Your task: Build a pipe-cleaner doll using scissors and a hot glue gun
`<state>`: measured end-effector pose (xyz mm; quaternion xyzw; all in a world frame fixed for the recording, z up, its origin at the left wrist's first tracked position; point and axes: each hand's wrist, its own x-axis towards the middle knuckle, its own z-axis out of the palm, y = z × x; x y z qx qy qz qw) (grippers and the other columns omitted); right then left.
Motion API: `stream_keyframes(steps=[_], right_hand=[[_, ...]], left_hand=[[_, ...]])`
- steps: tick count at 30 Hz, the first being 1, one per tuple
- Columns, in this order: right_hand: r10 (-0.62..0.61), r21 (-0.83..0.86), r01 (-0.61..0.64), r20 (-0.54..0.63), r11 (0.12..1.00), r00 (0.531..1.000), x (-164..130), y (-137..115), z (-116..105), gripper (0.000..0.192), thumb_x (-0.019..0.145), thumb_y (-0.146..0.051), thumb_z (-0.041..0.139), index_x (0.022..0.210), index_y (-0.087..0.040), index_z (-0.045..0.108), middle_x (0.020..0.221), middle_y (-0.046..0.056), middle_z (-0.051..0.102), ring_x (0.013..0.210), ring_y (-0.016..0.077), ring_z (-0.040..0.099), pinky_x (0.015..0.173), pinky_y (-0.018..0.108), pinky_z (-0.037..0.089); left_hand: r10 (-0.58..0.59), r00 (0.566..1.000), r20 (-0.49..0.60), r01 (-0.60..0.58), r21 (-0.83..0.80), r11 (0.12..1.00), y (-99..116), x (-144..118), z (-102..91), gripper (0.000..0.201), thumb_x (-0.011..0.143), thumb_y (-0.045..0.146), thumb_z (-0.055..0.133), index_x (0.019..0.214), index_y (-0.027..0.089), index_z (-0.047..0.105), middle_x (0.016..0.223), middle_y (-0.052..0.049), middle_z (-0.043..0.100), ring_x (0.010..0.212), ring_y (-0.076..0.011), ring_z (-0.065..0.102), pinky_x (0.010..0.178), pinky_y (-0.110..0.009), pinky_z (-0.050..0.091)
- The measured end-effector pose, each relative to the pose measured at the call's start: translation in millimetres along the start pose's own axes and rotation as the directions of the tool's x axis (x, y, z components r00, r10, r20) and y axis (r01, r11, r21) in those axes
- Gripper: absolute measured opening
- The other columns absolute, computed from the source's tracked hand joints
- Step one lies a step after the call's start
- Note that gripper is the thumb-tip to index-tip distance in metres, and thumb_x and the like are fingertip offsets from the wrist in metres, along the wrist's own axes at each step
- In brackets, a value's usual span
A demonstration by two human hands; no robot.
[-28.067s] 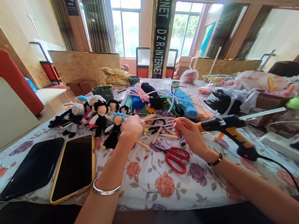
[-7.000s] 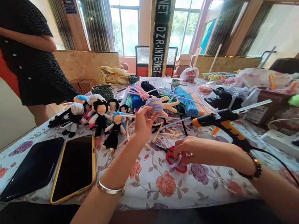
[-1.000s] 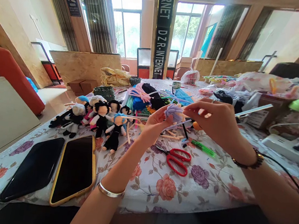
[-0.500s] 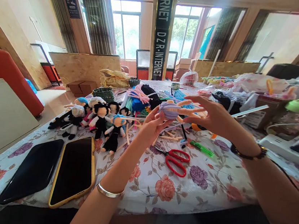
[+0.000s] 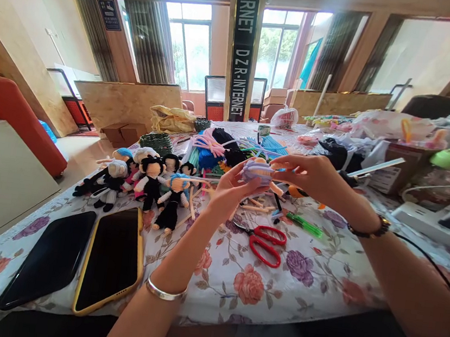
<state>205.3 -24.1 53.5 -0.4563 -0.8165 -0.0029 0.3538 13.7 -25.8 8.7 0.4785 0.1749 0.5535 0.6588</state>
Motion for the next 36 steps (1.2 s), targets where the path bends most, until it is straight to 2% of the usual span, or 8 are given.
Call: stream_keyframes(steps=[4, 7, 10, 15, 19, 24, 28, 36], right_hand=[[-0.036, -0.005, 0.036, -0.026, 0.999, 0.999, -0.4, -4.9, -1.6, 0.026, 0.082, -0.042, 0.058, 0.095, -0.024, 0.072, 0.087, 0.003, 0.072, 0.070, 0.0158, 0.065, 0.064, 0.029, 0.050], [-0.089, -0.007, 0.089, -0.158, 0.996, 0.983, -1.2, -7.1, -2.1, 0.022, 0.083, -0.039, 0.058, 0.097, -0.026, 0.070, 0.092, 0.003, 0.071, 0.079, 0.0182, 0.066, 0.071, 0.033, 0.051], [-0.176, 0.009, 0.185, -0.275, 0.983, 0.945, -3.6, -10.8, -2.3, 0.016, 0.082, -0.039, 0.060, 0.087, -0.027, 0.070, 0.104, 0.003, 0.068, 0.095, 0.0204, 0.064, 0.083, 0.036, 0.051], [-0.330, 0.029, 0.345, -0.227, 0.938, 0.916, -8.5, -20.1, -1.8, 0.012, 0.080, -0.040, 0.063, 0.080, -0.029, 0.069, 0.107, 0.001, 0.067, 0.100, 0.0202, 0.062, 0.089, 0.038, 0.048], [-0.400, -0.029, 0.405, -0.239, 0.914, 0.885, -9.4, -24.0, 0.9, 0.007, 0.079, -0.037, 0.066, 0.081, -0.030, 0.069, 0.102, 0.000, 0.068, 0.099, 0.0207, 0.062, 0.093, 0.043, 0.043], [-0.341, -0.015, 0.350, -0.261, 0.937, 0.903, -8.4, -20.4, 5.9, 0.009, 0.079, -0.037, 0.065, 0.084, -0.031, 0.068, 0.105, 0.000, 0.067, 0.100, 0.0205, 0.062, 0.094, 0.043, 0.042], [-0.279, 0.054, 0.306, -0.283, 0.951, 0.918, -6.8, -15.2, 7.0, 0.012, 0.076, -0.040, 0.068, 0.081, -0.029, 0.068, 0.105, 0.001, 0.067, 0.100, 0.0201, 0.062, 0.093, 0.041, 0.044], [-0.277, 0.094, 0.313, -0.279, 0.945, 0.920, -5.5, -13.4, 6.3, 0.010, 0.075, -0.037, 0.069, 0.079, -0.028, 0.069, 0.104, 0.001, 0.067, 0.097, 0.0189, 0.063, 0.093, 0.040, 0.046]], left_hand=[[0.049, 0.999, -0.016, -0.048, 0.035, 0.998, -2.2, -0.7, 1.6, 0.049, 0.059, 0.015, 0.078, 0.105, 0.018, 0.060, 0.094, -0.001, 0.066, 0.081, -0.0148, 0.065, 0.085, -0.039, 0.054], [0.077, 0.997, -0.010, -0.076, 0.071, 0.995, -4.4, 0.2, 0.8, 0.048, 0.060, 0.016, 0.078, 0.104, 0.019, 0.060, 0.095, -0.001, 0.065, 0.083, -0.0152, 0.064, 0.083, -0.037, 0.054], [0.105, 0.994, -0.024, -0.102, 0.104, 0.989, -7.0, 2.1, -1.1, 0.047, 0.058, 0.016, 0.078, 0.101, 0.021, 0.061, 0.097, 0.000, 0.064, 0.086, -0.0156, 0.063, 0.086, -0.037, 0.052], [0.187, 0.982, -0.035, -0.181, 0.137, 0.974, -9.8, 5.5, -4.4, 0.050, 0.053, 0.014, 0.081, 0.099, 0.023, 0.063, 0.096, 0.001, 0.065, 0.085, -0.0129, 0.060, 0.083, -0.029, 0.048], [0.262, 0.963, -0.060, -0.249, 0.165, 0.954, -10.3, 7.6, -6.5, 0.049, 0.052, 0.015, 0.081, 0.097, 0.024, 0.064, 0.096, 0.001, 0.065, 0.085, -0.0126, 0.059, 0.078, -0.025, 0.046], [0.271, 0.959, -0.078, -0.257, 0.149, 0.955, -8.9, 7.2, -6.0, 0.050, 0.051, 0.015, 0.082, 0.097, 0.024, 0.064, 0.097, 0.000, 0.064, 0.085, -0.0129, 0.059, 0.076, -0.024, 0.047], [0.253, 0.964, -0.076, -0.241, 0.132, 0.961, -7.3, 5.8, -4.4, 0.051, 0.051, 0.015, 0.082, 0.097, 0.023, 0.063, 0.098, 0.000, 0.064, 0.088, -0.0141, 0.060, 0.081, -0.027, 0.048], [0.201, 0.978, -0.059, -0.198, 0.054, 0.979, -2.0, 2.3, -1.4, 0.047, 0.051, 0.016, 0.081, 0.094, 0.024, 0.065, 0.094, 0.001, 0.064, 0.086, -0.0158, 0.062, 0.081, -0.030, 0.050]])
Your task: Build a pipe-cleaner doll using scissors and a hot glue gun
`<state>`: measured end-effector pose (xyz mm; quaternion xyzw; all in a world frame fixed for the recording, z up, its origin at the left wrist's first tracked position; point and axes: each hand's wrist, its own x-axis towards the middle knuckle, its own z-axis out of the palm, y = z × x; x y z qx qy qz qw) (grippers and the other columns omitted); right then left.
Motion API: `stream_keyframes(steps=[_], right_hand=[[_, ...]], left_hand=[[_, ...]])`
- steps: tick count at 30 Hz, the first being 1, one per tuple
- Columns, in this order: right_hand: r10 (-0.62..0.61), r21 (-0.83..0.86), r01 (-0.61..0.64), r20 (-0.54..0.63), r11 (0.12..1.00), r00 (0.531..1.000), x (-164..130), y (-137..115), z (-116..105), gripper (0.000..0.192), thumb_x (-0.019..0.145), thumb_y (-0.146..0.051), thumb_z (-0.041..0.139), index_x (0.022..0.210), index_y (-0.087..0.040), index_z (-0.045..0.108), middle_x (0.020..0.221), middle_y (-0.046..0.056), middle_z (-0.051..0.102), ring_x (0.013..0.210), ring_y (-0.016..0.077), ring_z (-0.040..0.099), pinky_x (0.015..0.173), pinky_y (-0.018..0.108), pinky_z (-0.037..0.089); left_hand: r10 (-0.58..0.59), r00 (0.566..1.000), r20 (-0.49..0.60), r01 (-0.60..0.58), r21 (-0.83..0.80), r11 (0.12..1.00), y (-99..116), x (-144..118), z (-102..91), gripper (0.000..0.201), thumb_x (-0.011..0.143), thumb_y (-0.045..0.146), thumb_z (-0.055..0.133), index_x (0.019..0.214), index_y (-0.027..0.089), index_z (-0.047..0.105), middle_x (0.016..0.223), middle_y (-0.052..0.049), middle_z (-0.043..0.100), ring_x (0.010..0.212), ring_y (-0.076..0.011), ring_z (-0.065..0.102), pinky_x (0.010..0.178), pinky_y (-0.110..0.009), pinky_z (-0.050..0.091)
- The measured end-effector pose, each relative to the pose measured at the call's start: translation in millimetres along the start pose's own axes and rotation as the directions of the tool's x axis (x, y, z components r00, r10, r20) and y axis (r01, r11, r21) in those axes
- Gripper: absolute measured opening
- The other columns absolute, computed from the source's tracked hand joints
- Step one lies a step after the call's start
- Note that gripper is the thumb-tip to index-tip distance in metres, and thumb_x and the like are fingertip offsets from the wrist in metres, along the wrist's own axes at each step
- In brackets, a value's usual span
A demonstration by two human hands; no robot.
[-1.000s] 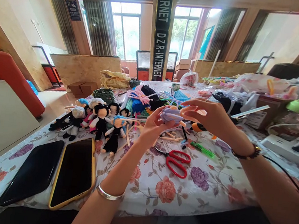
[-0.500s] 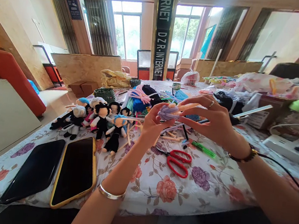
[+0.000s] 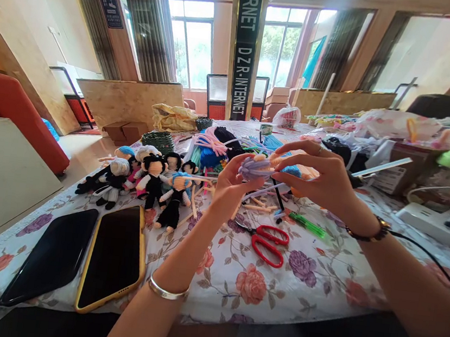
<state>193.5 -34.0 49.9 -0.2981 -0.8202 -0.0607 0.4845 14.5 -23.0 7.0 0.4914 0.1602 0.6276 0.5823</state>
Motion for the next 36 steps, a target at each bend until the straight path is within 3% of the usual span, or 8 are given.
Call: stream_keyframes(steps=[6, 23, 36], right_hand=[[0.009, 0.007, -0.009, -0.004, 1.000, 1.000, 0.2, -1.6, -0.9, 0.009, 0.075, -0.037, 0.069, 0.078, -0.028, 0.070, 0.104, 0.000, 0.067, 0.097, 0.0190, 0.063, 0.092, 0.040, 0.047], [0.030, 0.020, -0.030, -0.002, 0.999, 1.000, 0.4, -1.1, -1.4, 0.010, 0.076, -0.038, 0.068, 0.077, -0.028, 0.070, 0.104, 0.001, 0.066, 0.099, 0.0196, 0.062, 0.092, 0.040, 0.047], [0.007, 0.012, -0.007, -0.004, 1.000, 1.000, 0.8, -1.3, -1.6, 0.008, 0.076, -0.035, 0.069, 0.077, -0.028, 0.071, 0.104, 0.000, 0.066, 0.100, 0.0197, 0.062, 0.091, 0.039, 0.048]], left_hand=[[-0.020, 0.999, 0.050, 0.023, -0.056, 0.998, 2.9, -0.6, -1.1, 0.039, 0.059, 0.023, 0.077, 0.096, 0.022, 0.065, 0.095, -0.003, 0.066, 0.094, -0.0212, 0.063, 0.083, -0.035, 0.052], [-0.027, 0.999, 0.030, 0.028, -0.025, 0.999, 2.5, -0.4, 0.0, 0.040, 0.057, 0.026, 0.079, 0.095, 0.023, 0.066, 0.099, -0.002, 0.066, 0.092, -0.0199, 0.063, 0.079, -0.032, 0.055], [-0.044, 0.998, 0.053, 0.047, -0.062, 0.997, 3.8, 0.7, -2.5, 0.032, 0.064, 0.023, 0.072, 0.096, 0.023, 0.066, 0.102, -0.002, 0.064, 0.091, -0.0197, 0.064, 0.080, -0.034, 0.053]])
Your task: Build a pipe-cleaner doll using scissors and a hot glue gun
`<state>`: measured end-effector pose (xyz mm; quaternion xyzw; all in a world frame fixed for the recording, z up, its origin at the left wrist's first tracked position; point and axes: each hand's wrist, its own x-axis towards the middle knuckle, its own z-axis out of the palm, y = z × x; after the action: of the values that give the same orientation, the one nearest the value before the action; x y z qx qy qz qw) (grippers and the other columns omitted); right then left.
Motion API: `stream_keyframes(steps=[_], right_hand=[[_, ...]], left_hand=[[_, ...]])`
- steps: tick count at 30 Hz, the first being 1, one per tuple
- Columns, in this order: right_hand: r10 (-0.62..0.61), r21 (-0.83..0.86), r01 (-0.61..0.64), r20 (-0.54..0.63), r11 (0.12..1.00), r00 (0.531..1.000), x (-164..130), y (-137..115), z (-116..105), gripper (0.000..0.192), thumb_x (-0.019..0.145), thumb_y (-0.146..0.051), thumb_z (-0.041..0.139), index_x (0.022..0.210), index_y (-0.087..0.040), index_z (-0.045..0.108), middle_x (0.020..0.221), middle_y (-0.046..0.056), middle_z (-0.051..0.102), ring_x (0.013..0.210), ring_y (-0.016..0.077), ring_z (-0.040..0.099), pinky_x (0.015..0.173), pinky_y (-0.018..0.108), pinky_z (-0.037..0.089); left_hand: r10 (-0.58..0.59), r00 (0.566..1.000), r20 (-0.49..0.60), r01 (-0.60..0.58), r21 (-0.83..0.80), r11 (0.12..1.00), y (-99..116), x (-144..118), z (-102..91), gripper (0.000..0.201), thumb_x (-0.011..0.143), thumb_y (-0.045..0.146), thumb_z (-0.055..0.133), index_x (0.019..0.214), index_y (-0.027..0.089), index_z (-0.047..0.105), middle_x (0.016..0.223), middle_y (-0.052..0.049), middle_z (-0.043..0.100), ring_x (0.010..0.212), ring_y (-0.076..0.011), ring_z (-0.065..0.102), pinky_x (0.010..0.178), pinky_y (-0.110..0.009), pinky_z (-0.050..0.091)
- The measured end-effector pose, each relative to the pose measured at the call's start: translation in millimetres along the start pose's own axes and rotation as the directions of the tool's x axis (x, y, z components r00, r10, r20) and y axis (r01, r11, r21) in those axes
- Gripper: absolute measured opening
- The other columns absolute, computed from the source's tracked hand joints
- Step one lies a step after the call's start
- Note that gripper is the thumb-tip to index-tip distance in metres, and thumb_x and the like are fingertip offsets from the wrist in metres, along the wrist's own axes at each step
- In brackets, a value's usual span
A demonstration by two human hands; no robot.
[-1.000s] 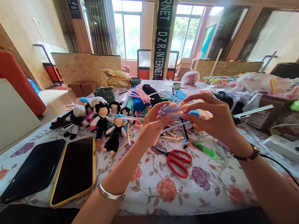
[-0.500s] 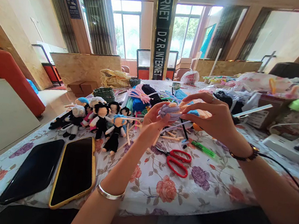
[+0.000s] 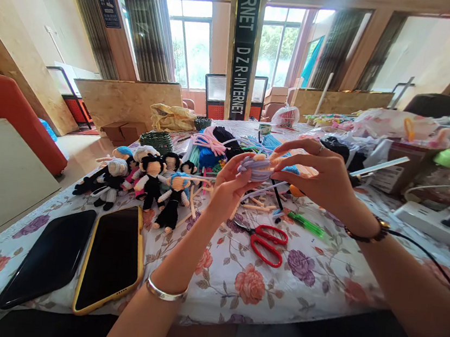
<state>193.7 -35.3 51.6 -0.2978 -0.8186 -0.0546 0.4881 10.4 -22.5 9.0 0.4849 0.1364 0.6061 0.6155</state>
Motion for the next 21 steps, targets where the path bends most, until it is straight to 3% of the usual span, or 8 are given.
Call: stream_keyframes(steps=[10, 21], right_hand=[[-0.050, 0.010, 0.050, -0.016, 0.999, 0.999, 0.5, 1.2, -0.7, 0.007, 0.076, -0.033, 0.070, 0.077, -0.026, 0.071, 0.103, 0.001, 0.066, 0.097, 0.0185, 0.063, 0.091, 0.037, 0.048], [0.045, 0.061, -0.046, 0.029, 0.997, 0.999, 1.1, -1.9, -3.7, 0.009, 0.075, -0.034, 0.069, 0.079, -0.026, 0.071, 0.096, 0.003, 0.067, 0.106, 0.0213, 0.060, 0.091, 0.039, 0.052]], left_hand=[[0.001, 1.000, 0.023, 0.000, -0.029, 1.000, -0.9, 1.3, -1.3, 0.033, 0.063, 0.021, 0.071, 0.095, 0.022, 0.065, 0.100, -0.002, 0.064, 0.084, -0.0166, 0.064, 0.077, -0.032, 0.055], [-0.027, 0.999, 0.035, 0.029, -0.046, 0.999, -0.9, 1.1, -1.2, 0.034, 0.060, 0.021, 0.074, 0.093, 0.024, 0.067, 0.099, -0.001, 0.066, 0.085, -0.0166, 0.064, 0.078, -0.034, 0.056]])
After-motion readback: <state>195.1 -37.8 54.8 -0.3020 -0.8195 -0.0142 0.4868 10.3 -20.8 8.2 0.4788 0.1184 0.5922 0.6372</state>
